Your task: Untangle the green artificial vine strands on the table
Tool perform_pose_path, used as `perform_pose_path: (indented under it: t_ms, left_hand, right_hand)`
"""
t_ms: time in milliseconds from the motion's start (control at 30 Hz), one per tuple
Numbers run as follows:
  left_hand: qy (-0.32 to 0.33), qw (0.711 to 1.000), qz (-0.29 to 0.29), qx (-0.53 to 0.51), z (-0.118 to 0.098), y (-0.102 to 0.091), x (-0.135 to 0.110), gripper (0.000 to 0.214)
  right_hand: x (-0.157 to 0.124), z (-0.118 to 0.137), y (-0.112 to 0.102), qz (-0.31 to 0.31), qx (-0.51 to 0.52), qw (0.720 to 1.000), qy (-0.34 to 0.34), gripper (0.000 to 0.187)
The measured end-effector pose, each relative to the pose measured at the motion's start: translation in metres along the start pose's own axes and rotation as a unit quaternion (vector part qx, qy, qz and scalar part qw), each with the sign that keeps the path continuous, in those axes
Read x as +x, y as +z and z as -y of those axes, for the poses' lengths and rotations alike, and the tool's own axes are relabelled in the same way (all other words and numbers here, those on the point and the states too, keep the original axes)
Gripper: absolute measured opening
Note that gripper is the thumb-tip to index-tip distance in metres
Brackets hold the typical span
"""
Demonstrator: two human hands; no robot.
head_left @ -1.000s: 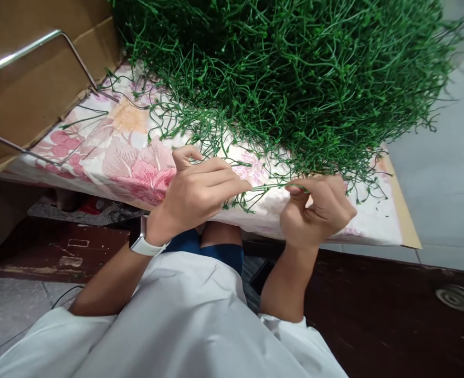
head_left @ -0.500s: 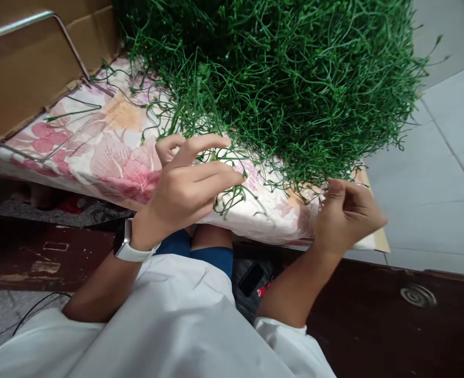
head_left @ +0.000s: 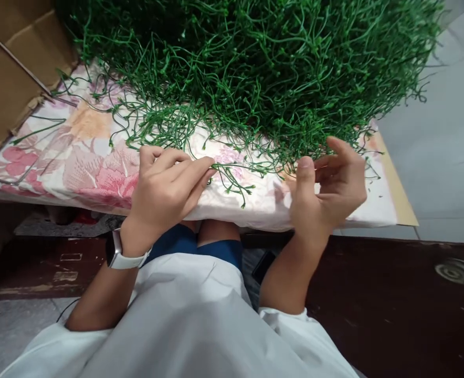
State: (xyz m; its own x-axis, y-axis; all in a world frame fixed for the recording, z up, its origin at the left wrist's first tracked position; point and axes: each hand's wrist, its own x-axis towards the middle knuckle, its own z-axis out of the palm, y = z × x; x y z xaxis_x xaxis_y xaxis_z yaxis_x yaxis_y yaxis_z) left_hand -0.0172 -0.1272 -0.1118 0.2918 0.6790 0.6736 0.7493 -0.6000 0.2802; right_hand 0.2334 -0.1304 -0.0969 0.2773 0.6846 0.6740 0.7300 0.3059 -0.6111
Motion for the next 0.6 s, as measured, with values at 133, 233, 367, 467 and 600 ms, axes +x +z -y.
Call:
perform_pose_path:
  t_ms: [133,233,367,467,600]
  left_hand:
    - [0.023,1.0,-0.01,-0.007,0.0,0.0,-0.003,0.021]
    - [0.038,0.999,-0.022,-0.005,0.0,-0.001,-0.004,0.021]
    - [0.046,0.998,-0.041,0.016,0.0,-0.002,-0.002,0.018]
    - [0.059,0.996,-0.047,0.04,0.0,-0.001,0.0,0.016]
    - [0.079,0.996,-0.027,0.03,0.0,-0.002,0.003,0.014]
  right_hand:
    - [-0.017,0.032,0.006,0.022,0.098,0.994,-0.038,0.011]
    - [-0.022,0.044,0.012,0.147,0.11,0.979,-0.084,0.023]
    - [-0.02,0.041,0.02,0.208,0.145,0.963,-0.093,0.017]
    - [-0.019,0.035,0.022,0.238,0.167,0.951,-0.104,0.014]
    - [-0.02,0.03,0.021,0.256,0.139,0.95,-0.116,0.012]
